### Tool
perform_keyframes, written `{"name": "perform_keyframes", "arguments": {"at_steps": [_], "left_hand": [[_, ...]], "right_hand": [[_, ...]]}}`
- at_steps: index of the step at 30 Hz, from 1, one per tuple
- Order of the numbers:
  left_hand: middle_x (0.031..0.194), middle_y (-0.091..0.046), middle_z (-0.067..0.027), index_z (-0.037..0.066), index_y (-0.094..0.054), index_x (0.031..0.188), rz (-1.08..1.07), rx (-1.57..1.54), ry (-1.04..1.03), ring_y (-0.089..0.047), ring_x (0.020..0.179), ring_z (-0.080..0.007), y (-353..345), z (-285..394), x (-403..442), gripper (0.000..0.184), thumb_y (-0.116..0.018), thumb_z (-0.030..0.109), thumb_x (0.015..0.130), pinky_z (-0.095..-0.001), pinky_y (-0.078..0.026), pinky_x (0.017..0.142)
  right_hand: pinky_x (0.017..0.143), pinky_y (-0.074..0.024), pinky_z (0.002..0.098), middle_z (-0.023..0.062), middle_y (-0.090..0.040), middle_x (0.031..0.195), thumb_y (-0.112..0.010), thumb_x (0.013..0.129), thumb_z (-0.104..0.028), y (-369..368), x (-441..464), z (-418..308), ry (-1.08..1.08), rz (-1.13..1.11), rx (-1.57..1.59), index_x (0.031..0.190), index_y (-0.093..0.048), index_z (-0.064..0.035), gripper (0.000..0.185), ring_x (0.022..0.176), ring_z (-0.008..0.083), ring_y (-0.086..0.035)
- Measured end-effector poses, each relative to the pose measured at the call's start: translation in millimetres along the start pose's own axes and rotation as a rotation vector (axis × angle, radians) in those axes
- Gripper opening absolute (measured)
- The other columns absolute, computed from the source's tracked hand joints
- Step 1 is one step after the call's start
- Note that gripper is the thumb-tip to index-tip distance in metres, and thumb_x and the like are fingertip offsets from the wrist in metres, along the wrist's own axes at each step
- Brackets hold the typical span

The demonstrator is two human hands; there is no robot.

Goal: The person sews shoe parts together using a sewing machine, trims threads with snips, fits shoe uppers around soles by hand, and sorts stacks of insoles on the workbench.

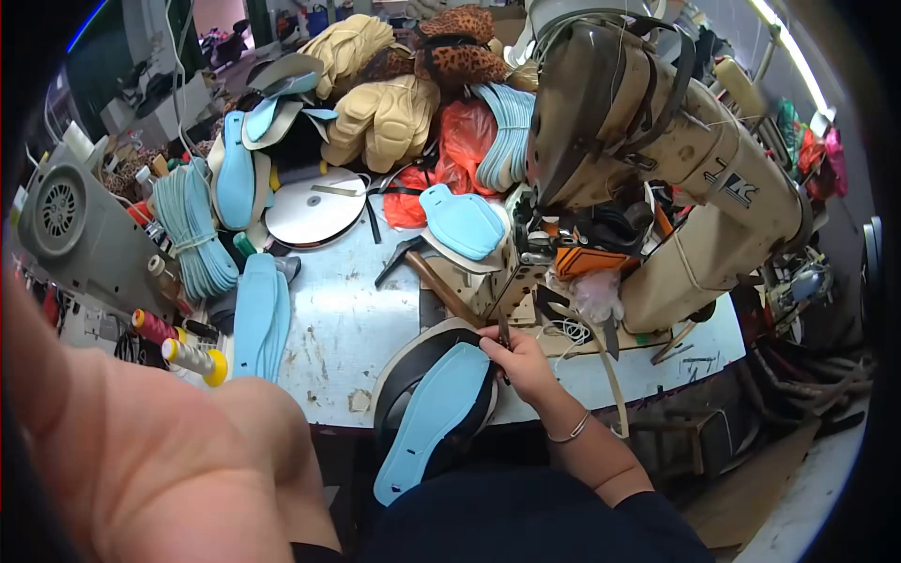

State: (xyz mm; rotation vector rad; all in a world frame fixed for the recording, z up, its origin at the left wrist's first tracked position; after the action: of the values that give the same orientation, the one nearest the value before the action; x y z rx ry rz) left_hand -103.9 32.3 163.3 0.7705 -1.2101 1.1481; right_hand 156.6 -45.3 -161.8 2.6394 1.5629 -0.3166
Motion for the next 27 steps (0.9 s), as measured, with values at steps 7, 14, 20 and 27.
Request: {"name": "perform_keyframes", "arguments": {"at_steps": [7, 14, 20, 27], "left_hand": [[0.118, -0.046, -0.0167, 0.000, -0.041, 0.124, -0.033, 0.022, 0.032, -0.046, 0.111, -0.0322, 7, -6, 2, 0.060, -0.060, 0.040, 0.084, -0.0460, -0.040, 0.092], [0.111, -0.050, -0.0153, 0.000, -0.044, 0.120, 0.077, 0.072, 0.004, -0.049, 0.106, -0.0294, 7, 1, 0, 0.060, -0.063, 0.041, 0.082, -0.0423, -0.042, 0.089], [0.105, -0.053, -0.0141, -0.001, -0.046, 0.116, -0.005, 0.019, 0.110, -0.052, 0.101, -0.0270, -36, -15, 7, 0.060, -0.066, 0.043, 0.080, -0.0391, -0.043, 0.087], [0.097, -0.056, -0.0127, -0.001, -0.049, 0.111, -0.240, -0.079, 0.203, -0.055, 0.096, -0.0242, -33, -5, -16, 0.060, -0.069, 0.045, 0.078, -0.0354, -0.045, 0.084]], "right_hand": [[0.052, -0.0368, 0.0183, -0.0049, -0.056, 0.076, -0.061, 0.088, -0.021, -3, -4, 13, -0.062, -0.007, 0.015, 0.104, -0.063, -0.0064, 0.021, 0.060, 0.0032, -0.046], [0.048, -0.0359, 0.0180, -0.0038, -0.056, 0.071, -0.061, 0.087, -0.017, -4, 0, 8, -0.048, 0.021, 0.005, 0.101, -0.063, -0.0045, 0.019, 0.055, 0.0044, -0.047], [0.053, -0.0367, 0.0176, -0.0050, -0.056, 0.076, -0.060, 0.089, -0.019, -2, 0, 6, -0.050, 0.005, -0.026, 0.103, -0.062, -0.0062, 0.019, 0.061, 0.0033, -0.046], [0.061, -0.0410, 0.0193, -0.0035, -0.059, 0.083, -0.058, 0.090, -0.014, -10, -5, -3, 0.024, -0.061, 0.077, 0.104, -0.061, -0.0030, 0.018, 0.070, 0.0051, -0.052]]}}
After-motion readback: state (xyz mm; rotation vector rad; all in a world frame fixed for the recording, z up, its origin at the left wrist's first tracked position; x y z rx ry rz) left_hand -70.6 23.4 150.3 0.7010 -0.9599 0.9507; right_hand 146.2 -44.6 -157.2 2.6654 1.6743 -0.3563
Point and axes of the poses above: each hand's wrist, its own x-axis towards the middle knuckle, its own y-axis out of the back of the hand, z = x × y, the point moved 9 cm from there along x, towards the middle knuckle
